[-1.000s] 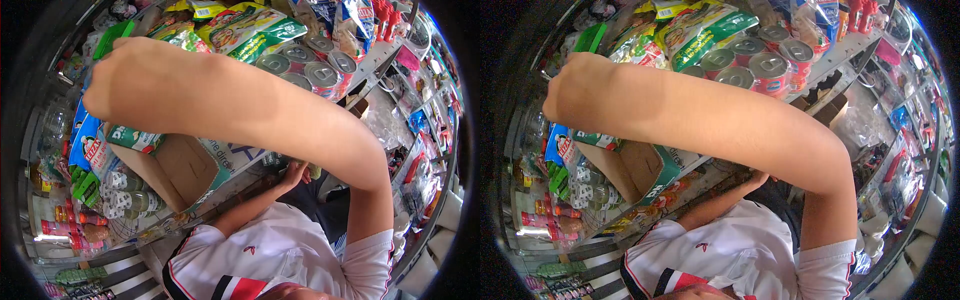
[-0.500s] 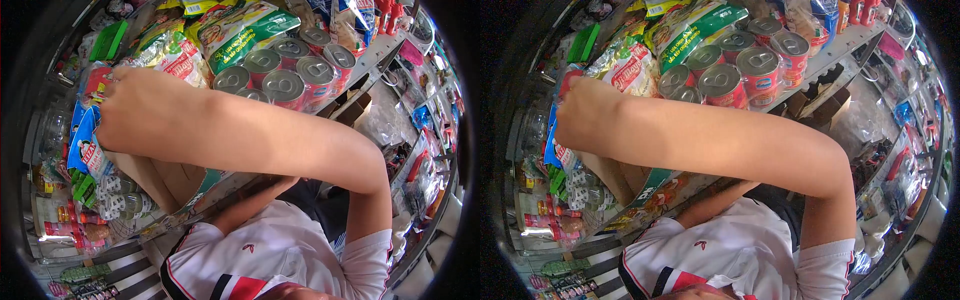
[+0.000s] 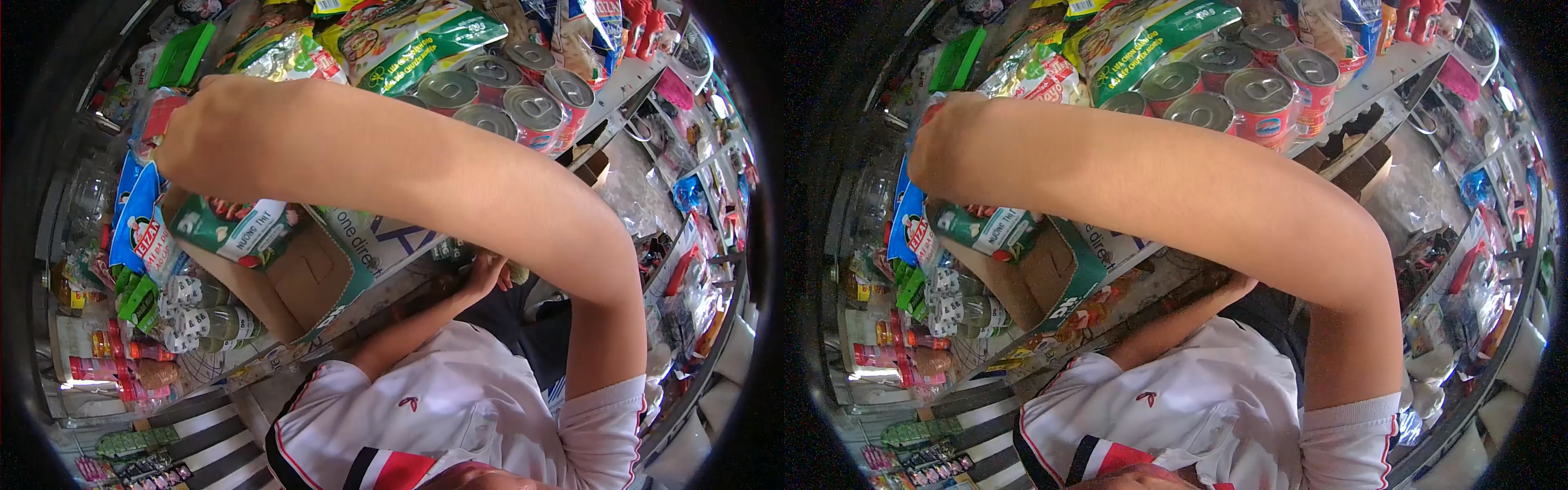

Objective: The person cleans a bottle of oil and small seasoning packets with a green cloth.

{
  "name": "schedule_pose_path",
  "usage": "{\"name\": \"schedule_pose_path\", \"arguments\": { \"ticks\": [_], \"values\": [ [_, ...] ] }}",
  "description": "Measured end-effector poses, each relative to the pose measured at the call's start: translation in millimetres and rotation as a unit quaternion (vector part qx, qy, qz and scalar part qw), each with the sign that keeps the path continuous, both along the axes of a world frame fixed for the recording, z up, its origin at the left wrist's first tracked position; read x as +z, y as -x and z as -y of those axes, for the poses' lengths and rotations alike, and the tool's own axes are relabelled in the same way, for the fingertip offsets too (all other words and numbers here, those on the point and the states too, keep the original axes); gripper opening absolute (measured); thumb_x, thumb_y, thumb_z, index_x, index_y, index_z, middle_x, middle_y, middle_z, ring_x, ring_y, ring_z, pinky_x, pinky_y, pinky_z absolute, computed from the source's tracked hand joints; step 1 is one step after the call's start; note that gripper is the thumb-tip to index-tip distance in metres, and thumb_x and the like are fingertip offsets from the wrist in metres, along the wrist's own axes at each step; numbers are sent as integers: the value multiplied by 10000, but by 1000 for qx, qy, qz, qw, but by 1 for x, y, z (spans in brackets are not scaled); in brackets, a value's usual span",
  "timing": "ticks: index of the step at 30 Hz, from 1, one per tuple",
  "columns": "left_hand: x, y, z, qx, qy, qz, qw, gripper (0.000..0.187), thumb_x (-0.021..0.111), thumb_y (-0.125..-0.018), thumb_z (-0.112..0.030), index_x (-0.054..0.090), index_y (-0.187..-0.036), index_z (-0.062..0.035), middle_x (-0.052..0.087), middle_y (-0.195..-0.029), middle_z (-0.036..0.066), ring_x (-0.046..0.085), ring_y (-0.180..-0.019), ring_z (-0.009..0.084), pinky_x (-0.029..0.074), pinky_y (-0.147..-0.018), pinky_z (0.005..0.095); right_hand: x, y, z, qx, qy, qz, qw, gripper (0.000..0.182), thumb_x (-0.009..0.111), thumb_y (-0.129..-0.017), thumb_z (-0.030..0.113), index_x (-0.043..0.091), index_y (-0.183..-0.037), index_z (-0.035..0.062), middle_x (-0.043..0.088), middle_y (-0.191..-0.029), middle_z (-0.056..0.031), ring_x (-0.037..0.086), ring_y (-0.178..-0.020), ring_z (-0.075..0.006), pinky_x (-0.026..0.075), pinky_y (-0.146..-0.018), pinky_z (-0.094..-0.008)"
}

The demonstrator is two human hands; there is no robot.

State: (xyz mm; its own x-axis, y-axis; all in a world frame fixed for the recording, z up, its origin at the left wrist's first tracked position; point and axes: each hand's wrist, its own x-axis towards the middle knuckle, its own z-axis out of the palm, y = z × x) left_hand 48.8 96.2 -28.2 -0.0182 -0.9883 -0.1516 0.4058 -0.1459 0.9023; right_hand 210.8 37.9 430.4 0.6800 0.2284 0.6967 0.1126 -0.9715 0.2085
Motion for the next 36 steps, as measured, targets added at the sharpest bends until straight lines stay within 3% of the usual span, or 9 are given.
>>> {"name": "schedule_pose_path", "arguments": {
  "ticks": [2,4,14,17,19,26,29,31,36],
  "values": [
    [-2,0,2,-10,-52,-27,998,504,613,-1021,-476,573,-1000,26,596,-586,90,646,-463,204,521,-366,307,6,2,-1,-14,8,2,1000,89,708,-789,107,736,-869,79,745,-837,-105,741,-824,-281,569,-799,-408],
    [-10,2,6,-19,-52,-35,998,526,622,-1009,-504,573,-1030,20,591,-572,85,643,-456,200,513,-361,305,23,8,-1,-72,-37,-165,983,242,702,-882,165,752,-1109,93,749,-1154,-145,719,-1092,-319,538,-912,-448],
    [10,-2,1,-19,-58,-15,998,593,622,-994,-543,612,-803,18,602,-564,89,648,-458,203,523,-373,307,21,2,2,-86,-2,-162,983,276,710,-876,143,717,-1148,101,747,-1160,-132,719,-1093,-302,539,-919,-453],
    [6,-2,2,-13,-32,3,999,592,620,-997,-541,607,-806,19,602,-558,94,651,-460,208,527,-374,311,16,1,4,-52,-29,-86,995,105,689,-818,72,720,-917,49,750,-909,-153,742,-897,-327,546,-903,-439],
    [2,-1,2,-5,-18,-6,1000,601,613,-1000,-545,600,-784,16,601,-558,96,652,-460,214,535,-378,317,22,0,7,-71,-28,-164,984,278,692,-886,142,719,-1163,135,744,-1147,-145,725,-1082,-319,566,-890,-460],
    [-8,-1,2,-17,-26,-1,1000,619,600,-1005,-548,592,-744,13,594,-559,92,655,-461,218,546,-385,323,25,5,3,-93,-15,-152,984,255,693,-880,141,725,-1133,138,745,-1122,-143,728,-1060,-312,575,-853,-440],
    [-1,-2,4,-14,-17,-10,1000,602,600,-1006,-546,597,-800,20,595,-567,92,657,-467,217,544,-383,322,26,19,5,-80,-11,-132,988,193,697,-867,140,745,-1052,115,761,-1034,-137,737,-1031,-297,574,-842,-416],
    [10,-3,2,-16,-31,-21,999,578,603,-1007,-538,598,-876,25,597,-574,94,660,-475,219,546,-385,322,25,45,6,-5,-31,10,999,110,753,-738,96,713,-824,39,738,-868,-177,731,-819,-352,583,-749,-423],
    [-23,2,-1,-23,-58,-39,997,522,609,-1022,-476,592,-965,43,607,-590,107,662,-481,225,550,-396,321,6,138,17,71,-47,193,977,140,751,-739,129,720,-853,55,690,-771,-130,696,-755,-297,532,-667,-393]
  ]
}}
